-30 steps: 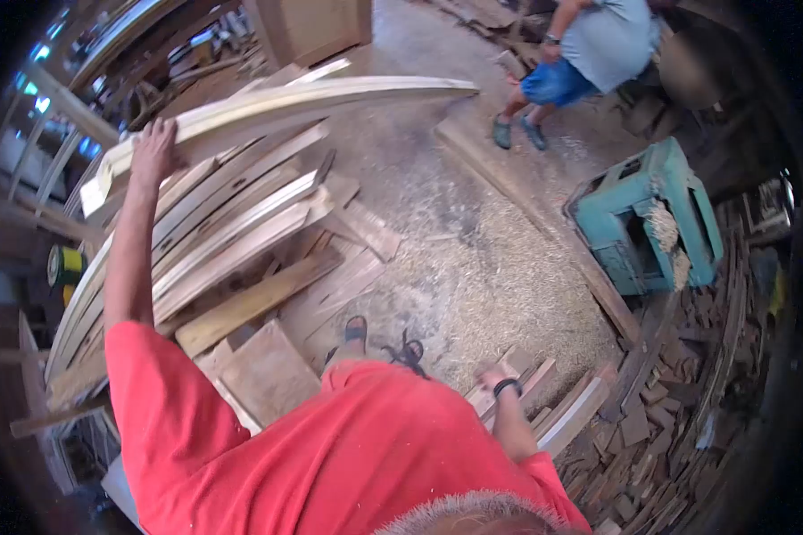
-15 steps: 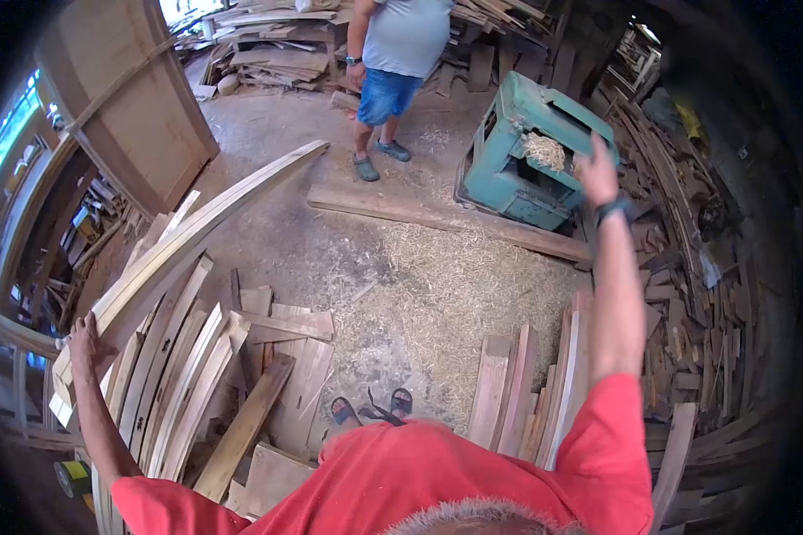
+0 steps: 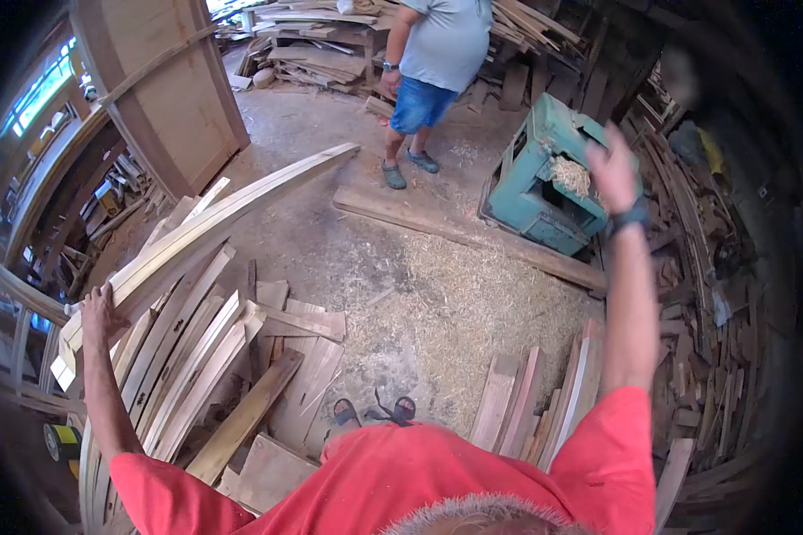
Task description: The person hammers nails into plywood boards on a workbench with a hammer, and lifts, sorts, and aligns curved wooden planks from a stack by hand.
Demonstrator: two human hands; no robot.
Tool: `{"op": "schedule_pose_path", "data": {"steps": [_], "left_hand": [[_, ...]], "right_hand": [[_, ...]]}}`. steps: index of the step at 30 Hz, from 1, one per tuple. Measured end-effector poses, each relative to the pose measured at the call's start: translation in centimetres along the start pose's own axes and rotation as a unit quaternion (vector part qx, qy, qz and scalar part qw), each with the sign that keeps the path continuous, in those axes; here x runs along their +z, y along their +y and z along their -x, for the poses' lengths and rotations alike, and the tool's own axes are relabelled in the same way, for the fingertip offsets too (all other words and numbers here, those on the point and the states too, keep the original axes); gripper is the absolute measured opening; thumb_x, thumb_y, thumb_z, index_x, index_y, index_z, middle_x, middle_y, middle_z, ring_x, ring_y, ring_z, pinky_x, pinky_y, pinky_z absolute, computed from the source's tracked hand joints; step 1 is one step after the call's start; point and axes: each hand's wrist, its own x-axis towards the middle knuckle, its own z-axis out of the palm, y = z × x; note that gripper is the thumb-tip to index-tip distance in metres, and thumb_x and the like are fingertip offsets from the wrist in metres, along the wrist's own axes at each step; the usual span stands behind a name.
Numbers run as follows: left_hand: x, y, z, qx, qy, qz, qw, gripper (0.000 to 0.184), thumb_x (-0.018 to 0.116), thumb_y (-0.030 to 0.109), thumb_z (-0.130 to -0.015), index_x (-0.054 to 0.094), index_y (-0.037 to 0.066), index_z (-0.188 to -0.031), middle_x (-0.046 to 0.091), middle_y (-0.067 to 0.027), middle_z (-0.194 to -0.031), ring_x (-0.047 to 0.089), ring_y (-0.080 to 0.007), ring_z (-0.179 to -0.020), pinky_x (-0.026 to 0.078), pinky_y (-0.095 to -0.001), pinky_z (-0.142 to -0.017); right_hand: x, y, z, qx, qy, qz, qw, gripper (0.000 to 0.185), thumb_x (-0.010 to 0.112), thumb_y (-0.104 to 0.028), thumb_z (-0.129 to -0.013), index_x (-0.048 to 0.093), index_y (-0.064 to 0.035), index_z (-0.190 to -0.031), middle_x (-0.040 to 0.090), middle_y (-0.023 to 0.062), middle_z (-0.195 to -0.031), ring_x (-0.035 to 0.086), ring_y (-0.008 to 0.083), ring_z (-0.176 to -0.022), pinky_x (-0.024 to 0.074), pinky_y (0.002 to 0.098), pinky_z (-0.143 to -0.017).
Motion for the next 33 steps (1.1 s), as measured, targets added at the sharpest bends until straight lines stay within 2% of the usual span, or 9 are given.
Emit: {"op": "schedule_pose_path", "data": {"steps": [4,7,11,12,15,17,21,24,33], "left_hand": [[0.5,-0.3,-0.3,0.000,-0.002,-0.001,1.000,0.099,0.091,0.026,-0.045,0.043,0.007,-0.129,0.052,-0.0158,-0.119,0.052,-0.0357,-0.110,0.045,-0.0499,-0.091],[0.7,0.5,0.0,-0.001,0.024,-0.031,0.999,0.103,0.091,0.028,-0.045,0.041,0.007,-0.132,0.053,-0.0160,-0.118,0.052,-0.0344,-0.111,0.045,-0.0517,-0.089],[0.0,0.6,-0.1,-0.008,-0.007,0.007,1.000,0.099,0.091,0.026,-0.046,0.042,0.008,-0.131,0.053,-0.0172,-0.119,0.053,-0.0368,-0.109,0.046,-0.0493,-0.089],[0.4,0.3,-0.1,0.000,0.011,-0.009,1.000,0.098,0.091,0.025,-0.046,0.043,0.009,-0.130,0.053,-0.0179,-0.118,0.053,-0.0374,-0.108,0.047,-0.0477,-0.088],[0.0,0.0,-0.4,0.013,-0.001,0.018,1.000,0.095,0.091,0.024,-0.045,0.045,0.008,-0.126,0.054,-0.0183,-0.115,0.055,-0.0384,-0.106,0.048,-0.0472,-0.088],[-0.4,-0.1,-0.5,0.023,-0.014,0.025,0.999,0.091,0.091,0.023,-0.045,0.046,0.007,-0.123,0.056,-0.0189,-0.112,0.056,-0.0390,-0.104,0.048,-0.0470,-0.087],[-0.8,-0.5,-1.4,0.035,-0.056,0.031,0.997,0.080,0.091,0.022,-0.045,0.049,0.005,-0.111,0.058,-0.0204,-0.106,0.058,-0.0403,-0.098,0.049,-0.0468,-0.085],[2.5,-3.2,-2.6,0.058,-0.021,0.037,0.997,0.087,0.092,0.032,-0.040,0.054,0.007,-0.114,0.060,-0.0179,-0.105,0.060,-0.0371,-0.098,0.050,-0.0458,-0.083],[-2.9,-1.5,-3.0,0.064,-0.096,0.051,0.992,0.061,0.087,0.031,-0.046,0.063,0.004,-0.095,0.067,-0.0198,-0.092,0.064,-0.0375,-0.089,0.051,-0.0454,-0.081]], "right_hand": [[11.8,8.7,22.7,0.132,-0.225,0.003,0.965,0.053,0.063,-0.025,-0.084,0.049,0.0012,-0.129,0.065,0.0211,-0.101,0.063,0.0291,-0.092,0.0499,0.0397,-0.079],[16.2,11.2,43.2,0.222,-0.551,0.155,0.789,0.042,0.056,-0.033,-0.086,0.060,-0.0054,-0.117,0.063,0.0253,-0.111,0.062,0.0318,-0.105,0.0491,0.0439,-0.087],[12.3,6.9,60.0,0.082,-0.788,0.116,0.599,0.023,0.062,-0.025,-0.081,0.069,-0.0070,-0.094,0.069,0.0154,-0.090,0.067,0.0307,-0.081,0.0541,0.0421,-0.070],[11.7,8.6,64.4,-0.151,-0.809,0.035,0.566,0.018,0.065,-0.024,-0.077,0.071,-0.0111,-0.089,0.068,0.0135,-0.089,0.067,0.0288,-0.084,0.0544,0.0400,-0.069],[9.2,7.3,68.8,0.213,-0.770,-0.059,0.598,0.014,0.065,-0.023,-0.077,0.072,-0.0150,-0.087,0.068,0.0112,-0.091,0.066,0.0269,-0.090,0.0546,0.0381,-0.071],[7.9,6.2,67.5,-0.193,-0.762,0.020,0.618,0.011,0.064,-0.021,-0.080,0.071,-0.0138,-0.085,0.068,0.0105,-0.096,0.064,0.0262,-0.096,0.0543,0.0377,-0.075],[9.0,5.8,63.0,-0.236,-0.738,0.104,0.623,0.011,0.062,-0.016,-0.081,0.069,-0.0107,-0.087,0.068,0.0102,-0.090,0.067,0.0243,-0.086,0.0553,0.0371,-0.068],[11.5,5.5,59.2,0.427,-0.564,-0.047,0.705,0.033,0.060,-0.013,-0.083,0.061,-0.0020,-0.115,0.067,0.0105,-0.083,0.065,0.0210,-0.063,0.0497,0.0328,-0.051],[14.5,2.3,53.6,0.467,-0.481,-0.165,0.724,0.053,0.064,-0.015,-0.084,0.050,0.0062,-0.130,0.069,0.0160,-0.095,0.067,0.0211,-0.073,0.0523,0.0314,-0.061]]}}
